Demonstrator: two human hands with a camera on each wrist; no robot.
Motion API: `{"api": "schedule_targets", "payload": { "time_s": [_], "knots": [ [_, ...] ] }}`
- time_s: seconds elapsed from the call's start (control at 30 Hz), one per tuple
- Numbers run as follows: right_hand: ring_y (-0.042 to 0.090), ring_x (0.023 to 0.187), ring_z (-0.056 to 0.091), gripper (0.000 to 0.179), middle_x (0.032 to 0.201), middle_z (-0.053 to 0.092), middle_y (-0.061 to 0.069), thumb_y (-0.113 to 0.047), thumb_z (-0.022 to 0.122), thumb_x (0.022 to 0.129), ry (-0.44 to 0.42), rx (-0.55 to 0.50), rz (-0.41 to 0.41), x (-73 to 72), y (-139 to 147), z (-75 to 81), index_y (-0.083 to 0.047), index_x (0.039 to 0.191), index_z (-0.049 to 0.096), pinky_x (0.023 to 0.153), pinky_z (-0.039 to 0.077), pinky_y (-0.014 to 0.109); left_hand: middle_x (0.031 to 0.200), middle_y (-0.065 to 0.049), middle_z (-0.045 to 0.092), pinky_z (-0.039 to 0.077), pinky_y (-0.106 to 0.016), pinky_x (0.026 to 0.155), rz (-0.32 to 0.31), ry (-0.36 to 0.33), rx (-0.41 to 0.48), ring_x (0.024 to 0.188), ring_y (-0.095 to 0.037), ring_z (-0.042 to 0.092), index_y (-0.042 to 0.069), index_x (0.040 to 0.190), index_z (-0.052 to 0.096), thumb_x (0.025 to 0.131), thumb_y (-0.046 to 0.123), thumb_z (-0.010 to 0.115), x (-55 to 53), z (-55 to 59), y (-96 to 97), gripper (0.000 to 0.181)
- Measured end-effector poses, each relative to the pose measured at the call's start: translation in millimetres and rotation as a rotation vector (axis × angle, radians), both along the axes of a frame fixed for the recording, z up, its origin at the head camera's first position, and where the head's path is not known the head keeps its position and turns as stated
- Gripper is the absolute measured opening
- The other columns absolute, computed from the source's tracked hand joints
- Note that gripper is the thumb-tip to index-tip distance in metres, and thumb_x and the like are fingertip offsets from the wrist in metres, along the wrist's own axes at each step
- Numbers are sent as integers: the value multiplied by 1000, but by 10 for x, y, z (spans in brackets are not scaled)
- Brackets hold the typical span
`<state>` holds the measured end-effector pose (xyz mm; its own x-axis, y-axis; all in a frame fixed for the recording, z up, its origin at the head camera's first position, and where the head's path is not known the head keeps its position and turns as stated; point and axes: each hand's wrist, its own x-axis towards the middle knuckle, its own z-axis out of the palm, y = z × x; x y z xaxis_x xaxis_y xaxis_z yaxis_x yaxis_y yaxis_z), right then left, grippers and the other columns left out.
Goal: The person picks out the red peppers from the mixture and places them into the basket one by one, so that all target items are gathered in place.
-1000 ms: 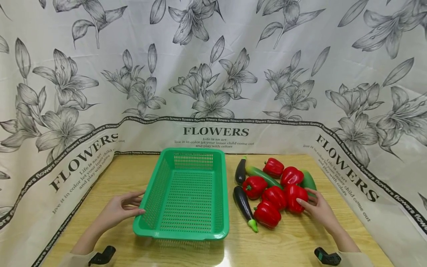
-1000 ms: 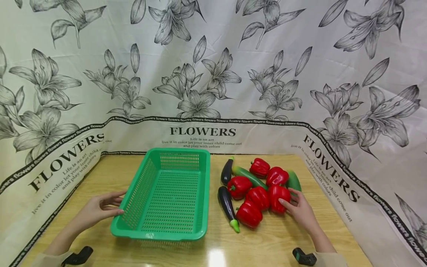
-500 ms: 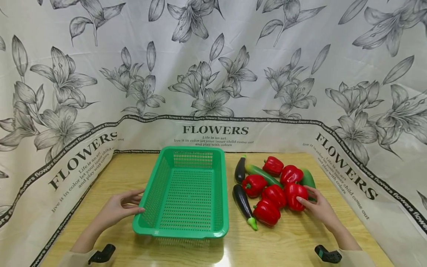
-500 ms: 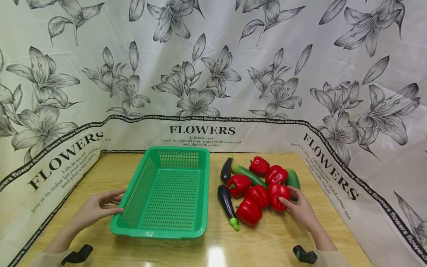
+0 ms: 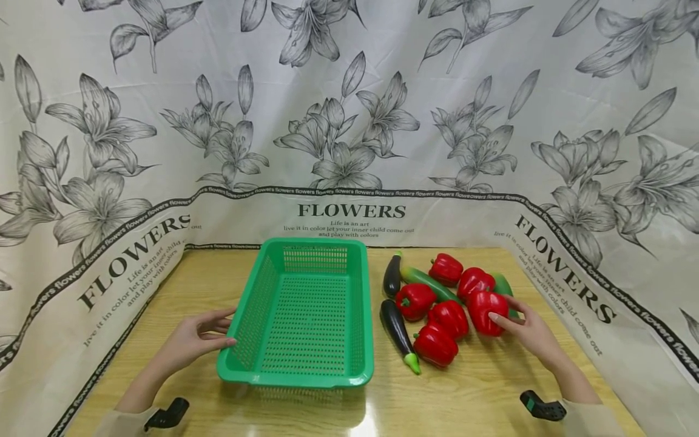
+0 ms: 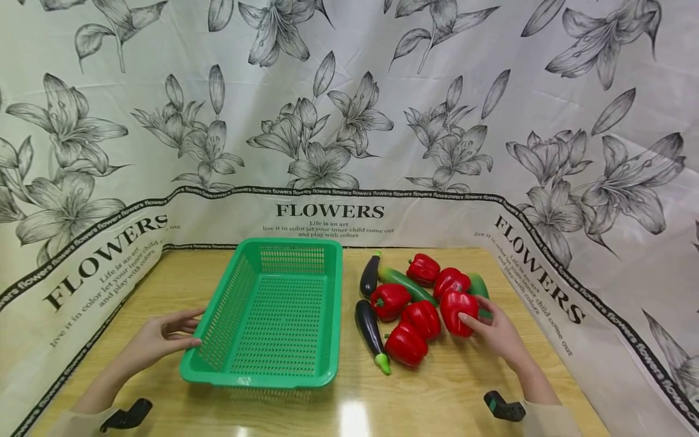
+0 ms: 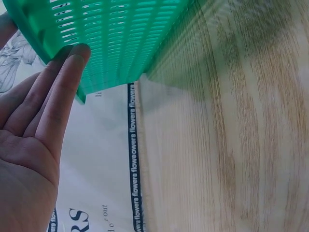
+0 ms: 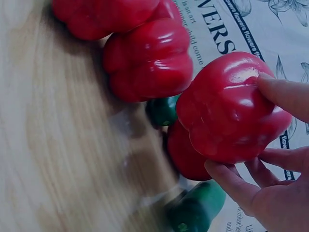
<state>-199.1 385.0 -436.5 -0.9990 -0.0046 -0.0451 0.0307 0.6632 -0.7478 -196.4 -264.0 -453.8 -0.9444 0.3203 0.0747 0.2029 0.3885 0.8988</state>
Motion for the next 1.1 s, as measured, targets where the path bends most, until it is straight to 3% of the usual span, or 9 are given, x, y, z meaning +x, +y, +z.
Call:
{"api": "schedule_targets", "payload": {
  "time_s": [0.1,0.23,0.47,0.63,0.73,0.93,1.1],
  "knots": [
    [57,127,34,79,147,20,37,-37,53,97,7,-8,26,-13,-8,71,10,147,14,95,46,56,119,-18,64,57,-24,79,4,0,-5,99,-7,64,7,136,51,82,23,75,-3,-8,-5,61],
    [57,129,29,82,149,16,37,-38,53,97,2,-17,33,-48,-22,142,11,148,11,98,41,61,118,-17,64,57,-24,79,8,3,-12,99,-7,64,7,136,51,82,24,75,-7,-21,-12,61],
    [56,128,33,80,148,19,35,-36,53,97,22,-28,30,-119,-59,227,9,148,11,89,54,42,118,-18,64,57,-26,78,16,-20,1,99,-6,64,7,136,51,82,23,75,-4,-25,-19,61],
    [56,127,34,78,147,22,35,-34,54,97,41,-37,46,-167,-95,294,11,147,15,86,54,30,119,-19,63,57,-25,79,4,-13,-2,100,-7,64,6,136,50,83,23,74,17,-13,-32,61],
    [57,127,33,78,146,23,36,-34,54,97,45,-47,61,-187,-128,355,11,147,15,88,53,30,119,-19,63,57,-25,78,4,-20,4,100,-7,64,6,136,51,83,23,75,31,-7,-38,61],
    [57,128,32,79,144,27,38,-35,53,97,39,-41,90,-265,-221,466,12,146,13,100,42,57,119,-20,63,58,-26,77,2,-18,12,99,-6,64,6,136,51,82,22,74,32,-3,-45,61],
    [55,131,28,83,144,26,38,-38,54,96,15,-46,95,-361,-320,537,11,147,11,104,33,63,119,-21,62,58,-26,77,-5,-16,17,99,-5,64,6,136,50,83,21,74,32,8,-46,61]
  ]
}}
